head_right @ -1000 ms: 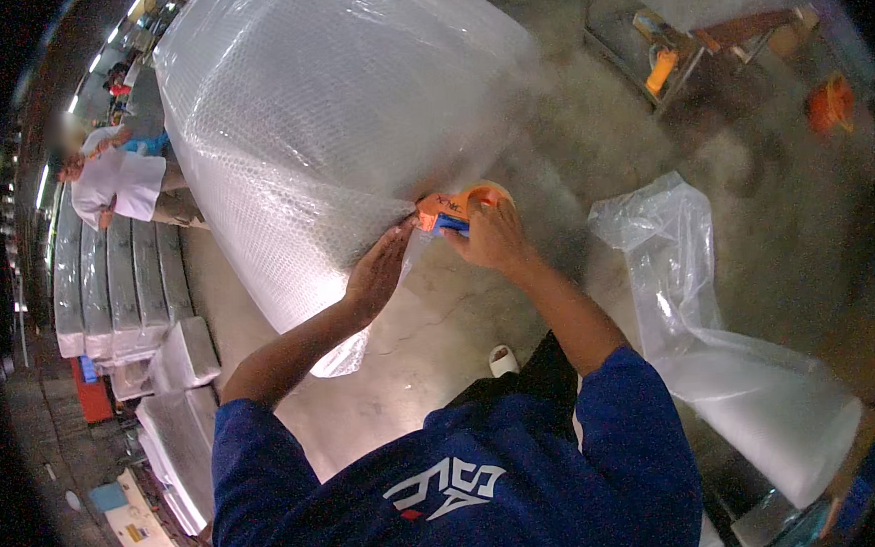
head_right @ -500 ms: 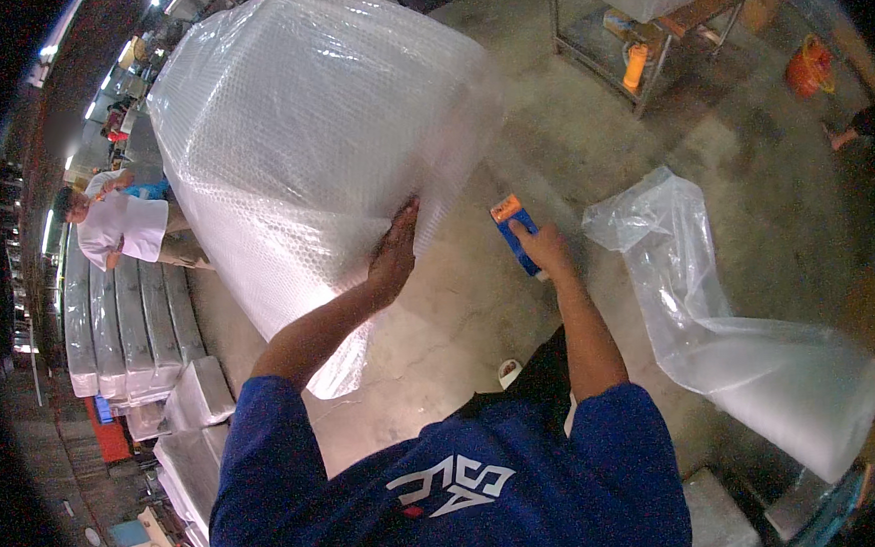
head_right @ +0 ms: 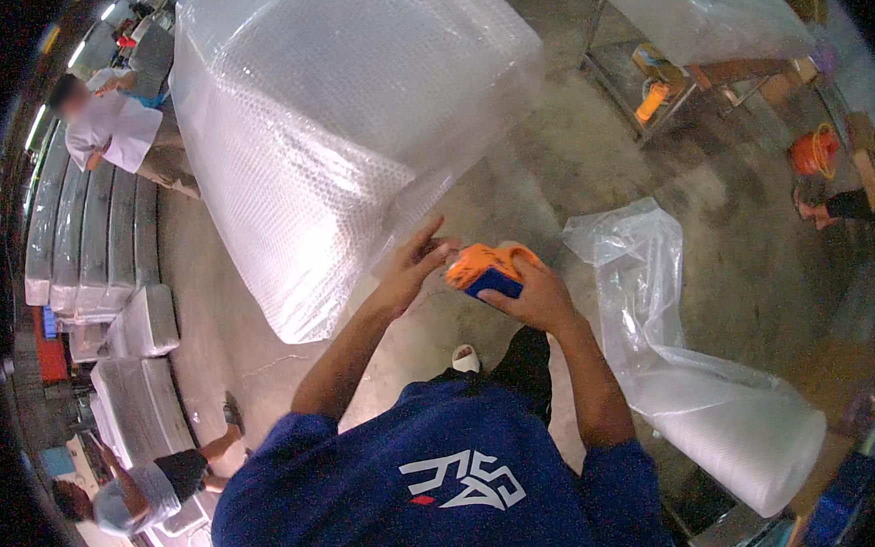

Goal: The person wraps a large piece of furniture with bubble wrap and secures it using a handheld tape dispenser. They rotate the item to cover all sides and apply multiple strips of tape to ensure the wrapping stays in place.

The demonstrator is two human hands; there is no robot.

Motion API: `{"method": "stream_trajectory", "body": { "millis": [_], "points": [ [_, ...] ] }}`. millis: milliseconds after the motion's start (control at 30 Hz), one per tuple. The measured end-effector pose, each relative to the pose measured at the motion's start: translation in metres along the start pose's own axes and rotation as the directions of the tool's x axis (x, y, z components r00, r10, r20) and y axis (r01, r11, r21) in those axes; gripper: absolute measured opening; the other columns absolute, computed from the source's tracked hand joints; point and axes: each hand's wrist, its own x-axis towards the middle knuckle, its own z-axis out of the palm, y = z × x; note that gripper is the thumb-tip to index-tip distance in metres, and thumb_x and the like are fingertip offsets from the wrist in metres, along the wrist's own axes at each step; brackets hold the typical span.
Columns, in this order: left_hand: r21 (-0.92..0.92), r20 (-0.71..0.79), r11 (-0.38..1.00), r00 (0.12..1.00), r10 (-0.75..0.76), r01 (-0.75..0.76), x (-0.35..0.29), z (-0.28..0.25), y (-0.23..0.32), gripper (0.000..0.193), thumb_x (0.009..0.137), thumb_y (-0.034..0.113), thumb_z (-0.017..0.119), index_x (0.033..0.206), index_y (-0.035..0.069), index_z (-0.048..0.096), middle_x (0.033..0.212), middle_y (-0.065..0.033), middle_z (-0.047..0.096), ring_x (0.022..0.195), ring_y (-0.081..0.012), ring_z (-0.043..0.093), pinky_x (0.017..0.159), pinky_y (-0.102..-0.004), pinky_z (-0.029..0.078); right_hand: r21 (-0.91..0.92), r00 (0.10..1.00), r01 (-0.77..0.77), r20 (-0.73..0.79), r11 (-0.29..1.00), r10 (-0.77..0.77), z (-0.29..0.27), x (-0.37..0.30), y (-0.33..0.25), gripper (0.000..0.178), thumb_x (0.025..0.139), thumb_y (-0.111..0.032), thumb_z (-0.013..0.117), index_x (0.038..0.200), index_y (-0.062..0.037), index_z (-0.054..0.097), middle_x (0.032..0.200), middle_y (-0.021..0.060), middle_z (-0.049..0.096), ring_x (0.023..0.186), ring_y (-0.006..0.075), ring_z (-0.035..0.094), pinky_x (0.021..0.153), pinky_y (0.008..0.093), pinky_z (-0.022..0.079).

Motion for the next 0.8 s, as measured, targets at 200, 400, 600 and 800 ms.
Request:
{"method": "stream_trajectory", "body": {
  "millis": [200,400,600,800],
  "points": [
    [-0.356,-0.212,0.932,0.977,-0.006,-0.071,-0.053,-0.033,0.008,0.033,0.102,0.020,0.067,0.127,-0.001,0.070,0.105,-0.0057,0.074,0.092,-0.0123,0.064,0.085,-0.0264,0.051,-0.225,0.957,0.246,0.212,0.943,-0.199,0.001,0.049,-0.076,0.077,0.078,-0.060,0.081,0.121,0.0011,0.061,0.111,0.0276,0.066,0.102,0.0456,0.066,0.087,0.0492,0.054],
    [0.215,-0.775,0.892,0.486,0.404,-0.398,-0.051,-0.063,0.022,0.011,0.099,0.005,0.066,0.101,-0.001,0.075,0.094,-0.0078,0.073,0.089,-0.0163,0.064,0.083,-0.0292,0.051,-0.344,0.930,0.366,0.154,0.865,-0.333,0.013,0.083,-0.108,0.076,0.083,-0.063,0.074,0.116,0.0044,0.063,0.115,0.0308,0.065,0.109,0.0465,0.065,0.092,0.0512,0.053],
    [0.743,-0.651,0.636,0.003,0.759,0.209,0.006,-0.100,0.025,0.024,0.092,0.015,0.077,0.114,0.006,0.075,0.129,-0.0128,0.064,0.112,-0.0266,0.054,0.098,-0.0439,0.042,-0.401,0.969,0.235,0.026,0.885,-0.246,0.015,0.135,-0.097,0.075,0.083,-0.063,0.073,0.116,0.0035,0.063,0.100,0.0298,0.069,0.095,0.0462,0.069,0.083,0.0508,0.055],
    [0.591,-0.804,0.776,0.082,0.589,0.223,0.013,-0.098,0.040,0.083,0.090,0.013,0.074,0.159,0.007,0.030,0.153,-0.0304,0.031,0.141,-0.0448,0.031,0.115,-0.0586,0.025,-0.372,0.971,0.204,-0.044,0.905,-0.236,0.014,0.157,-0.058,0.075,0.085,-0.064,0.071,0.113,0.0052,0.063,0.098,0.0295,0.069,0.091,0.0458,0.070,0.081,0.0512,0.056]
  ]
}}
